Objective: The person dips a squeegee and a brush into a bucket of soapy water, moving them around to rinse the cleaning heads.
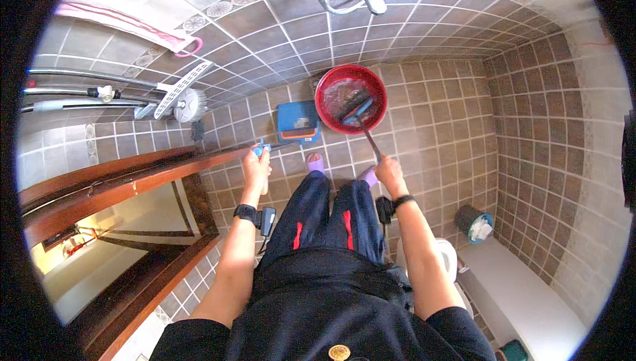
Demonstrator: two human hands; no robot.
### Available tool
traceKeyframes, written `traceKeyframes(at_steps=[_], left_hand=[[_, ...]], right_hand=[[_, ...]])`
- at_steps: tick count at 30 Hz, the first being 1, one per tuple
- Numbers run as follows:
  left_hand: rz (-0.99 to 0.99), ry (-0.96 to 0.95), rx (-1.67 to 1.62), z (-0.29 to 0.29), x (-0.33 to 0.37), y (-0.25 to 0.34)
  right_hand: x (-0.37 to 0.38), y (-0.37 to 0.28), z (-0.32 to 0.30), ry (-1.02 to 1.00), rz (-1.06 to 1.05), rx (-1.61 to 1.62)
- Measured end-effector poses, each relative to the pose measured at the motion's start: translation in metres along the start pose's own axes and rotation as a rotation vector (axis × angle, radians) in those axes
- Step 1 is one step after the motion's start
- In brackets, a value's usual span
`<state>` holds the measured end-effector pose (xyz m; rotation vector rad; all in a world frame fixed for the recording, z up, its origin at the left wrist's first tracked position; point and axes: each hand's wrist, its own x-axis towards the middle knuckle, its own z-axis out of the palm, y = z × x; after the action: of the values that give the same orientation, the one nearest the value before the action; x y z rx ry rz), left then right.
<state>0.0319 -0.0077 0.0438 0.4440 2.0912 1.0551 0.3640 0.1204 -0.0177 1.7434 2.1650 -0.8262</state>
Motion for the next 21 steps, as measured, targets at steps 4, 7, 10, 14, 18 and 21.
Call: traceKeyframes(at_steps=[4, 7, 10, 14, 18, 21], left_hand=[[0.034, 0.034, 0.034, 0.006, -0.002, 0.003], [0.031, 0.015, 0.089, 0.017, 0.000, 0.008], [0.044, 0.053, 0.053, 0.009, -0.001, -0.008], [0.031, 0.050, 0.063, 0.003, -0.001, -0.003], [0.034, 0.026, 0.081, 0.002, 0.002, -0.002], [0.021, 0.024, 0.057, 0.003, 0.000, -0.002]], right_hand=[[0.025, -0.020, 0.007, 0.102, -0.050, -0.032], [0.014, 0.029, 0.013, 0.103, 0.000, 0.035], [-0.015, 0.045, -0.044, -0.286, 0.222, 0.345], [-0.065, 0.074, -0.079, -0.324, 0.378, 0.825], [-0.081, 0.085, -0.093, -0.607, 0.486, 1.504], [-0.079, 0.083, -0.085, -0.648, 0.540, 1.648]])
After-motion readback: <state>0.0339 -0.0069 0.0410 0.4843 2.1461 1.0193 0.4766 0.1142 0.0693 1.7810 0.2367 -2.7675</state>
